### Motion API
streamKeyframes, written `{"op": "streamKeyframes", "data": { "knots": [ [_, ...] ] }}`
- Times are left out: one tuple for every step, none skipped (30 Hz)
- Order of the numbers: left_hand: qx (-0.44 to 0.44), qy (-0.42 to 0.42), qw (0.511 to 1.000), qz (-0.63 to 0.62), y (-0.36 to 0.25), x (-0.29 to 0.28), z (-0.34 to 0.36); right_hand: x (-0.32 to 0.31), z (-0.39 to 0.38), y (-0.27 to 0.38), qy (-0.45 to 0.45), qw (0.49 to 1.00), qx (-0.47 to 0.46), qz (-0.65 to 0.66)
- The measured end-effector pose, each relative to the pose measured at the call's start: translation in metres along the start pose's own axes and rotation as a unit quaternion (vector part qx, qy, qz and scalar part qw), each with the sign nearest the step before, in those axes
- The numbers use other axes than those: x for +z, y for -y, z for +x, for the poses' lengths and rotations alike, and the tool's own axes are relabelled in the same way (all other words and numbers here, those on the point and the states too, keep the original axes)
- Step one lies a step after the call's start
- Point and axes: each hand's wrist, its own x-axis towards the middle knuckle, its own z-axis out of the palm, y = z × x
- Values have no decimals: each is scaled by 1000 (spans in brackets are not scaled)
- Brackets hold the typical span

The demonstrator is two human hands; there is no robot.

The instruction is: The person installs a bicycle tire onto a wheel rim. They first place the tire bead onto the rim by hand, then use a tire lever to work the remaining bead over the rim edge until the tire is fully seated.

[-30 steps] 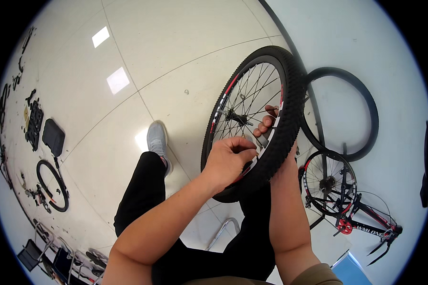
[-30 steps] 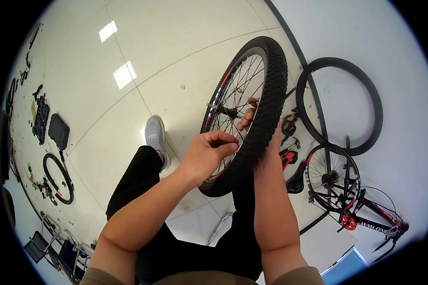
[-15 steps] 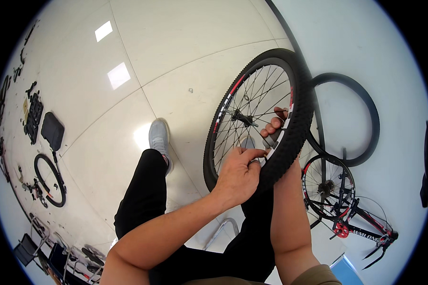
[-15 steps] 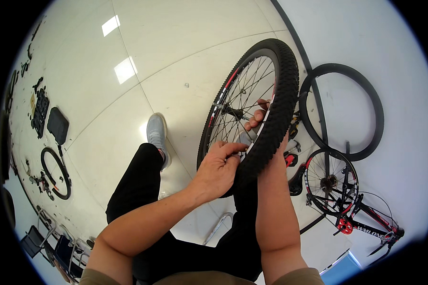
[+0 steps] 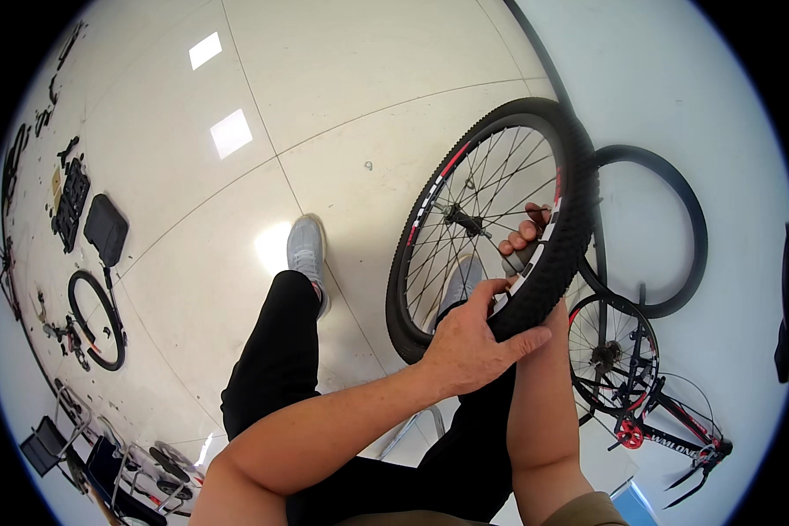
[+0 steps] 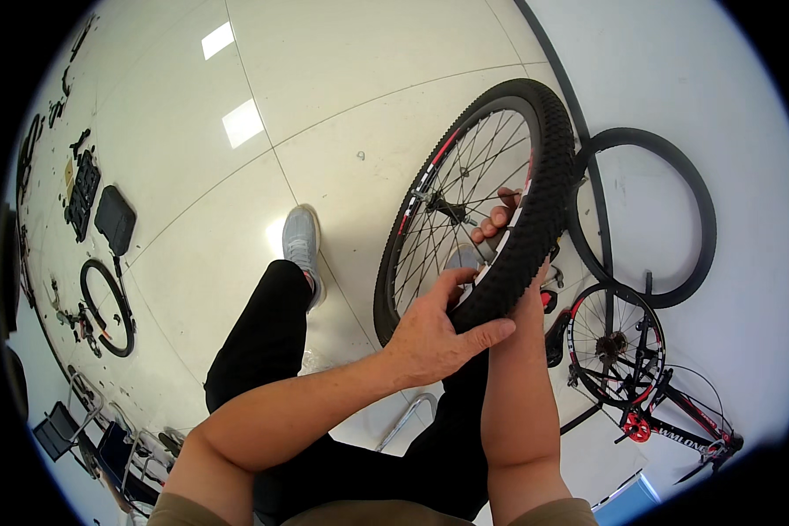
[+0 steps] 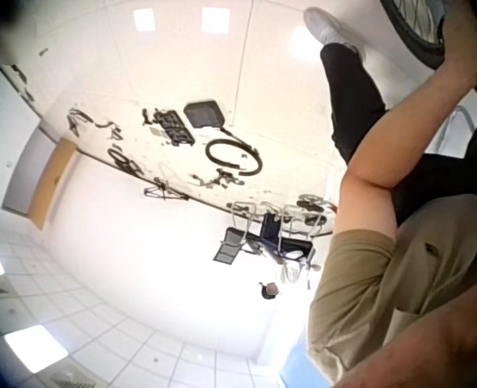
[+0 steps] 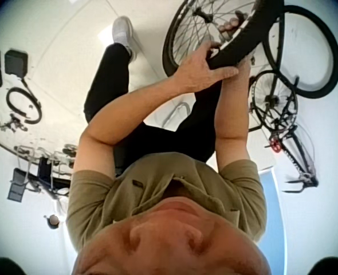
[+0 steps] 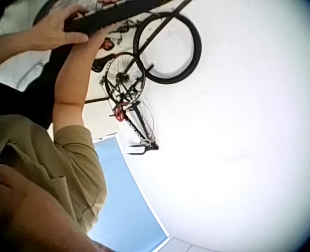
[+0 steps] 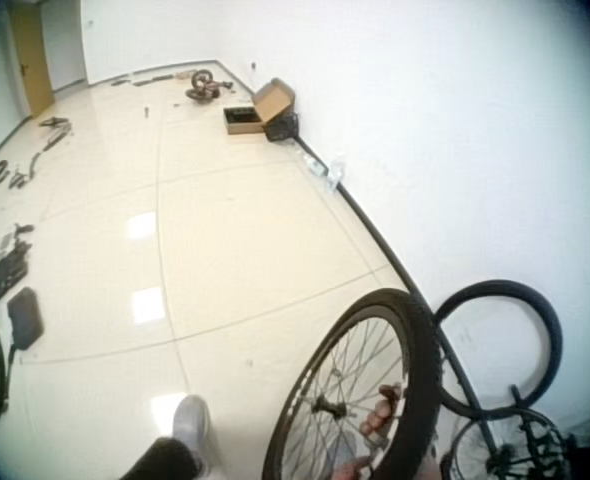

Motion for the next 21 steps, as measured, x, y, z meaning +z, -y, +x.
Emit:
{"op": "streamKeyframes", "data": {
  "knots": [
    [-4, -3, 1000, -11, 1, 1, 1, -1, 1, 1, -3, 1000, 2, -8],
    [-8, -6, 1000, -21, 2, 2, 1, -2, 0, 1, -4, 1000, 0, -4],
    [-1, -13, 999, -29, 3, 2, 1, 0, 0, 0, -5, 1000, -2, -1],
    [5, -19, 999, -37, 4, 3, 1, 2, 0, 0, -7, 1000, -4, 3],
    [11, -25, 999, -45, 5, 3, 2, 3, 0, 1, -10, 1000, -1, 5],
    [12, -25, 998, -50, 7, 4, 2, 3, -1, 1, -12, 1000, 3, 7],
    [12, -25, 998, -55, 9, 4, 3, 4, -1, 1, -15, 1000, 7, 10],
    [13, -24, 998, -59, 10, 5, 3, 5, -1, 1, -13, 1000, 8, 10],
    [12, -25, 998, -54, 9, 5, 3, 5, -1, 2, -11, 1000, 8, 11],
    [11, -26, 998, -49, 6, 5, 2, 5, -1, 2, -9, 1000, 8, 12],
    [10, -26, 999, -44, 3, 5, 1, 5, -1, 2, -10, 1000, 8, 7],
    [7, -30, 999, -32, 2, 6, 1, 5, -1, 4, -12, 1000, 7, 1],
    [3, -34, 999, -21, 0, 6, 0, 5, -2, 5, -13, 1000, 6, -6],
    [0, -38, 999, -10, -1, 5, 0, 6, -2, 4, -17, 1000, 6, -5],
    [2, -36, 999, -20, 1, 6, 1, 11, -3, 3, -22, 1000, 6, -8],
    [4, -35, 999, -31, 3, 5, 1, 14, -4, 1, -27, 1000, 6, -10],
    [5, -33, 999, -42, 4, 5, 2, 14, -4, 1, -26, 1000, 7, -7],
    [0, -28, 999, -47, 2, 4, 1, 14, -4, 0, -24, 1000, 6, -2],
    [3, -24, 998, -53, 0, 5, 1, 12, -4, 0, -23, 1000, 6, 3],
    [7, -21, 998, -58, -1, 6, 0, 10, -3, 2, -27, 1000, 8, 6],
    [9, -21, 998, -62, -2, 5, 0, 10, -3, 1, -25, 1000, 10, 6]
  ]
}}
